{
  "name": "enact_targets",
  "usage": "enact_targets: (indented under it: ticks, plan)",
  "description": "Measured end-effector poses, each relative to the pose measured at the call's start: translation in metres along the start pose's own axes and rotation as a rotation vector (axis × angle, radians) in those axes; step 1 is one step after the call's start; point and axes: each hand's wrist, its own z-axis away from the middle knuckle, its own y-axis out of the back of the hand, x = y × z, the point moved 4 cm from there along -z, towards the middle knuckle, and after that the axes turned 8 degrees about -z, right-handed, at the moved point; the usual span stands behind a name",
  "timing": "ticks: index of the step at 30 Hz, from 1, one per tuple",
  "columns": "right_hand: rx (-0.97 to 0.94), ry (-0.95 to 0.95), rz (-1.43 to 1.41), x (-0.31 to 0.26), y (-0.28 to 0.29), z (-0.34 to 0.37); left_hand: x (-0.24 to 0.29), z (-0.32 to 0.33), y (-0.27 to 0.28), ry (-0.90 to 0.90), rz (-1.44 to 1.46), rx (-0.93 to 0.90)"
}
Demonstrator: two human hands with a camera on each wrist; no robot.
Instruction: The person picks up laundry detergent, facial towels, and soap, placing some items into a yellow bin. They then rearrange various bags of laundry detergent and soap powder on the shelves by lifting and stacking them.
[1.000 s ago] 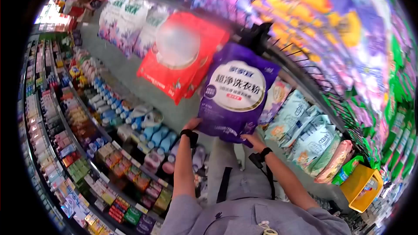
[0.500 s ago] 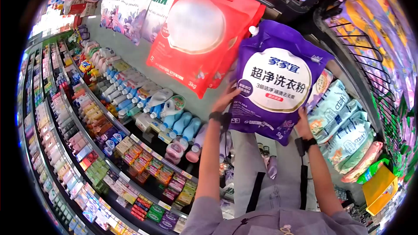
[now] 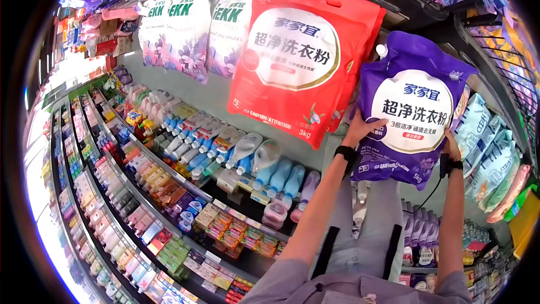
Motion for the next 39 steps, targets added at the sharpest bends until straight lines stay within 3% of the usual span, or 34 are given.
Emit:
enact_targets:
  ticks: [4,7,10,11,12,13,15,17,18,19,21,22,26,27,29,30,32,33,34,36,37,38,39]
  plan:
    - [-0.045,-0.055,0.059,0.006,0.014,-0.002,0.010,-0.005,-0.002,-0.061,0.061,-0.080]
    - [0.011,0.029,0.121,0.010,0.021,-0.011,0.010,-0.010,-0.003,0.085,0.070,-0.120]
    - [-0.007,0.073,0.098,0.009,0.010,-0.007,0.011,-0.008,-0.011,0.169,0.296,-0.230]
    - [0.065,0.087,0.034,0.012,0.009,-0.006,0.020,-0.008,-0.011,0.185,0.333,-0.273]
    - [0.014,0.078,0.045,0.014,0.000,-0.006,0.026,-0.001,-0.009,0.219,0.303,-0.218]
    - [-0.037,0.066,0.051,0.008,-0.020,0.007,0.013,-0.003,-0.009,0.260,0.298,-0.151]
    - [0.067,0.041,-0.094,-0.010,-0.105,0.071,0.024,0.002,-0.011,0.158,0.347,-0.133]
    - [0.228,0.233,0.080,-0.004,-0.078,0.080,0.012,0.001,-0.007,0.183,0.320,-0.089]
    - [0.191,0.147,0.019,-0.002,-0.084,0.096,0.017,0.013,-0.002,0.236,0.339,-0.097]
    - [0.200,0.261,0.082,-0.008,-0.111,0.129,0.030,0.030,0.002,0.154,0.421,-0.120]
    - [0.181,0.469,0.361,0.000,-0.110,0.185,0.059,0.079,0.022,0.307,0.456,-0.169]
    - [0.360,0.168,0.033,-0.006,-0.155,0.217,0.076,0.106,0.036,0.330,0.484,-0.241]
    - [0.695,0.217,0.190,0.007,-0.210,0.336,0.153,0.174,0.114,0.521,0.414,-0.304]
    - [0.637,0.214,0.180,0.004,-0.269,0.351,0.169,0.183,0.139,0.599,0.376,-0.332]
    - [0.680,0.210,0.236,0.021,-0.323,0.365,0.213,0.181,0.200,0.550,0.332,-0.317]
    - [0.725,0.231,0.198,0.041,-0.333,0.363,0.201,0.173,0.230,0.442,0.249,-0.281]
    - [0.624,0.269,0.168,0.053,-0.434,0.324,0.243,0.151,0.305,0.342,0.196,-0.254]
    - [0.504,0.313,0.056,0.072,-0.456,0.296,0.267,0.139,0.344,0.260,0.107,-0.173]
    - [0.411,0.311,0.013,0.072,-0.515,0.268,0.283,0.130,0.381,0.289,0.124,-0.094]
    - [0.281,0.211,-0.060,0.086,-0.591,0.210,0.302,0.094,0.457,0.263,0.055,-0.183]
    - [0.192,0.214,-0.065,0.090,-0.626,0.187,0.324,0.080,0.491,0.276,-0.125,-0.281]
    - [0.080,0.297,-0.022,0.085,-0.666,0.169,0.337,0.063,0.515,0.420,0.089,-0.175]
    - [0.001,0.206,-0.055,0.094,-0.684,0.145,0.354,0.048,0.532,0.458,0.160,-0.183]
